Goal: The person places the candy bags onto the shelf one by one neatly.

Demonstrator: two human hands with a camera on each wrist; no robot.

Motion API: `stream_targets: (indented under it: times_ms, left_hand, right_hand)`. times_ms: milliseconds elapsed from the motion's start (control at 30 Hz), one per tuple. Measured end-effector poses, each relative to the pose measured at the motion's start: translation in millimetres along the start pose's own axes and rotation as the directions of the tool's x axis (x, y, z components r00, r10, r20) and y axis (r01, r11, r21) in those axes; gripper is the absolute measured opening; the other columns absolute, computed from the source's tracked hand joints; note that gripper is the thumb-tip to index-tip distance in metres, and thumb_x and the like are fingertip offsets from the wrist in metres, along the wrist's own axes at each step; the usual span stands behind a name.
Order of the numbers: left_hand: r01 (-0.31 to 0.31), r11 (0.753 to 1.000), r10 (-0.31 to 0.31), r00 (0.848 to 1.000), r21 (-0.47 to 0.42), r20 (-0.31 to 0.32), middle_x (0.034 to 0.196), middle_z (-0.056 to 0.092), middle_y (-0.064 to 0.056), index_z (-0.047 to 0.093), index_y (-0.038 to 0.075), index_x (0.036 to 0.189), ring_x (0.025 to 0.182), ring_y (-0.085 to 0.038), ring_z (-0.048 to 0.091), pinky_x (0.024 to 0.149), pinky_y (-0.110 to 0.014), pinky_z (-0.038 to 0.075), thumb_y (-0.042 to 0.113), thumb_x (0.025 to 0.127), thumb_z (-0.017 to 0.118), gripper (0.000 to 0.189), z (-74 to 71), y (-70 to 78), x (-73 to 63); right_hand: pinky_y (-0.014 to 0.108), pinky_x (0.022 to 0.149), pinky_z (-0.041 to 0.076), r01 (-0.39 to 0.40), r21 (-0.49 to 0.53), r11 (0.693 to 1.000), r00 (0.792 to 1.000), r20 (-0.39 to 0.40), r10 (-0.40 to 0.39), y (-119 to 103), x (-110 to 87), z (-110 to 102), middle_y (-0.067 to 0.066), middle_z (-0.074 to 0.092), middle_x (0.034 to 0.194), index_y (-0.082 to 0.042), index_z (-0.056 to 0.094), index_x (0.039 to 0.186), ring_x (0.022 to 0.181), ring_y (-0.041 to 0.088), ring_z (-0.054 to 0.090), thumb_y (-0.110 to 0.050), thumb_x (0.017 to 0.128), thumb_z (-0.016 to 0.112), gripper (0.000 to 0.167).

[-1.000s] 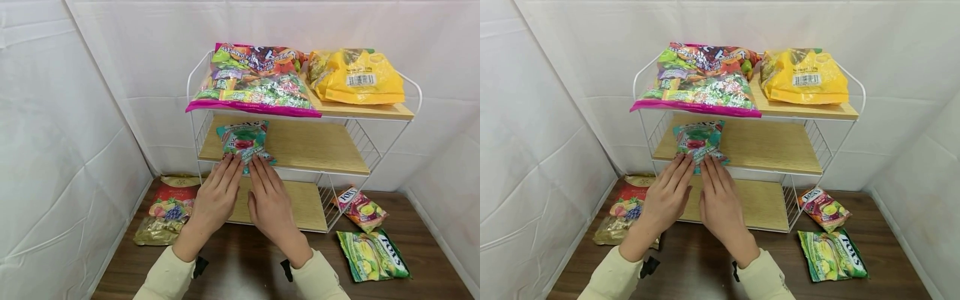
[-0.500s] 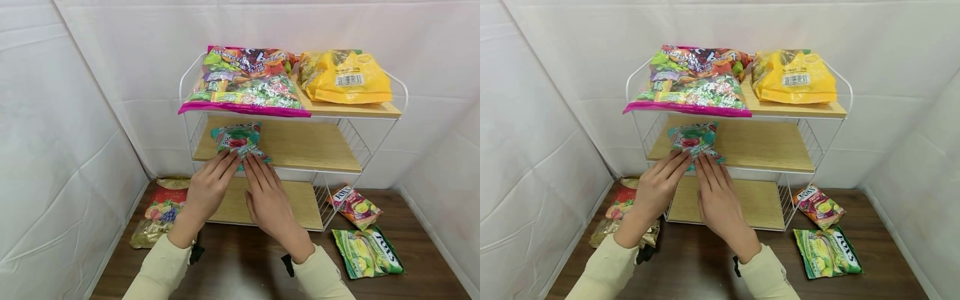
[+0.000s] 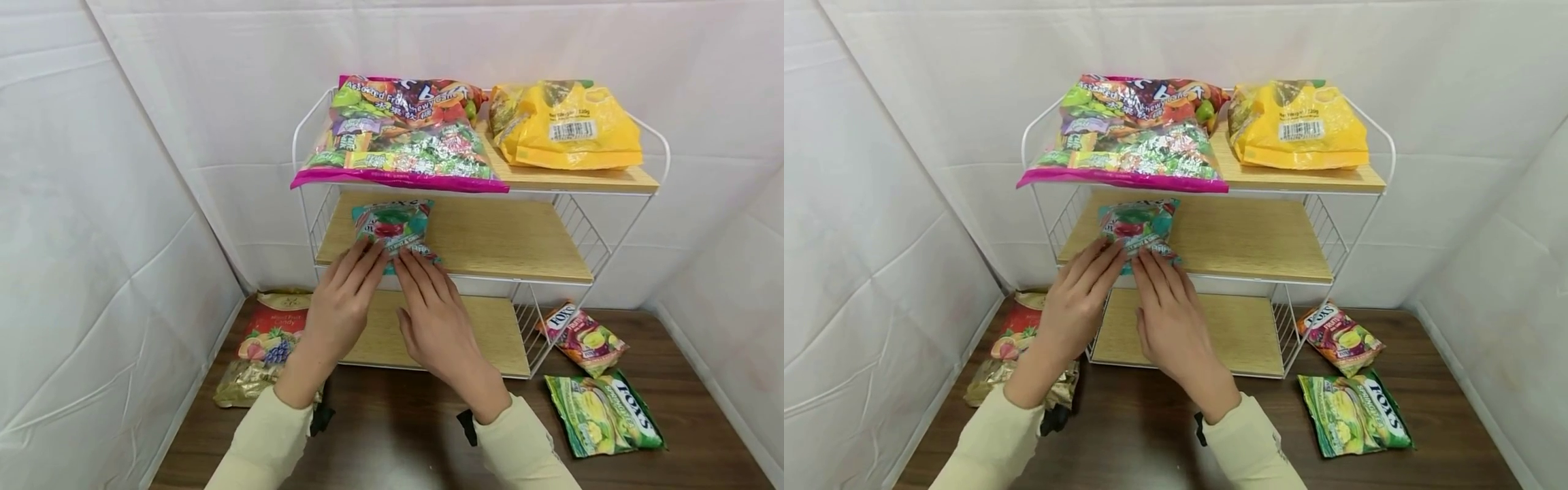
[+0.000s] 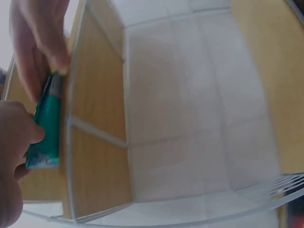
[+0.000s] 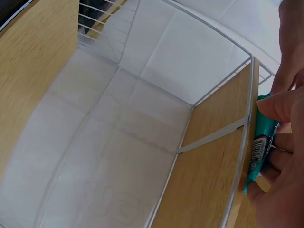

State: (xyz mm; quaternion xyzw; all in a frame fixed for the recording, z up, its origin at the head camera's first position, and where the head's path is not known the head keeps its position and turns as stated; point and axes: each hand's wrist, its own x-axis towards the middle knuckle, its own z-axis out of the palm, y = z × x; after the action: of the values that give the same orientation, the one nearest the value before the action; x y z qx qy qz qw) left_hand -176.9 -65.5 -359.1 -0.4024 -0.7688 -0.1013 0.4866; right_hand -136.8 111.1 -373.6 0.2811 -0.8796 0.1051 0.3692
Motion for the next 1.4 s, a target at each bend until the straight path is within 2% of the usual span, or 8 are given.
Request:
stream_targets:
  times_ms: [133,233,367,467,533,900,1033,1400]
  left_hand:
    - [0.015,0.999,-0.014,1.000,0.045,-0.027,0.132,0.055,-0.018,0.057,-0.005,0.128,0.128,-0.034,0.045,0.104,-0.045,0.037,-0.007,0.097,0.044,0.034,0.3,12.4,-12.5]
    - [0.044,0.997,-0.043,0.999,0.056,-0.012,0.136,0.051,-0.019,0.052,-0.007,0.132,0.130,-0.033,0.042,0.106,-0.043,0.035,-0.002,0.100,0.038,0.035,-0.6,17.5,-16.2]
    - [0.084,0.996,-0.084,0.996,0.028,-0.012,0.138,0.048,-0.022,0.051,-0.010,0.131,0.130,-0.035,0.042,0.105,-0.040,0.036,0.000,0.101,0.037,0.035,-2.6,16.3,-15.6]
    - [0.100,0.995,-0.100,0.995,0.003,-0.019,0.135,0.049,-0.023,0.052,-0.012,0.129,0.129,-0.036,0.043,0.104,-0.039,0.038,0.000,0.101,0.037,0.034,-3.8,13.6,-15.1]
    - [0.108,0.994,-0.108,0.994,-0.006,-0.017,0.134,0.050,-0.023,0.053,-0.011,0.129,0.128,-0.036,0.044,0.103,-0.038,0.038,0.000,0.101,0.036,0.034,-4.0,12.6,-16.0]
    - [0.129,0.992,-0.130,0.992,-0.007,-0.003,0.131,0.052,-0.023,0.054,-0.010,0.128,0.126,-0.035,0.046,0.102,-0.037,0.040,-0.005,0.100,0.036,0.034,-0.2,14.3,-21.0]
    - [0.142,0.990,-0.142,0.990,-0.015,-0.020,0.131,0.053,-0.022,0.054,-0.009,0.128,0.126,-0.035,0.047,0.100,-0.037,0.042,-0.006,0.100,0.036,0.034,2.4,13.9,-20.9]
    - [0.141,0.990,-0.141,0.990,0.009,-0.031,0.130,0.053,-0.022,0.054,-0.009,0.128,0.125,-0.035,0.047,0.099,-0.039,0.043,-0.005,0.099,0.039,0.033,7.5,8.0,-18.7]
  right_hand:
    - [0.048,0.111,0.024,-0.002,0.011,1.000,1.000,0.006,0.002,-0.8,-0.3,1.4,0.016,0.028,0.153,0.003,0.031,0.147,0.140,0.030,0.024,-0.013,0.087,0.063,0.070]
    - [0.047,0.111,0.024,-0.001,0.028,1.000,1.000,-0.015,0.001,0.2,-0.7,2.1,0.017,0.028,0.153,0.003,0.032,0.146,0.140,0.031,0.024,-0.013,0.088,0.060,0.066]
    - [0.047,0.111,0.024,-0.002,0.053,0.999,0.995,-0.100,0.008,1.9,-3.1,3.2,0.020,0.034,0.148,0.006,0.038,0.142,0.138,0.035,0.029,-0.018,0.097,0.043,0.051]
    - [0.046,0.111,0.025,-0.001,0.057,0.998,0.989,-0.146,0.009,2.4,-4.4,4.4,0.022,0.038,0.145,0.008,0.041,0.139,0.136,0.037,0.032,-0.021,0.101,0.031,0.049]
    - [0.045,0.111,0.025,-0.001,0.058,0.998,0.989,-0.147,0.010,2.1,-5.0,5.1,0.022,0.039,0.145,0.009,0.041,0.139,0.136,0.037,0.032,-0.022,0.102,0.029,0.050]
    - [0.044,0.112,0.024,-0.023,0.042,0.999,0.994,-0.101,0.027,-0.4,-6.7,4.0,0.021,0.038,0.146,0.008,0.040,0.140,0.137,0.034,0.030,-0.016,0.098,0.039,0.049]
    - [0.044,0.112,0.023,-0.041,0.022,0.999,0.996,-0.083,0.042,0.1,-5.9,5.0,0.020,0.037,0.147,0.007,0.040,0.141,0.138,0.033,0.029,-0.014,0.095,0.044,0.051]
    - [0.045,0.111,0.025,-0.056,0.002,0.998,0.995,-0.084,0.056,1.4,-1.4,6.2,0.018,0.039,0.146,0.006,0.041,0.141,0.138,0.032,0.031,-0.013,0.090,0.054,0.056]
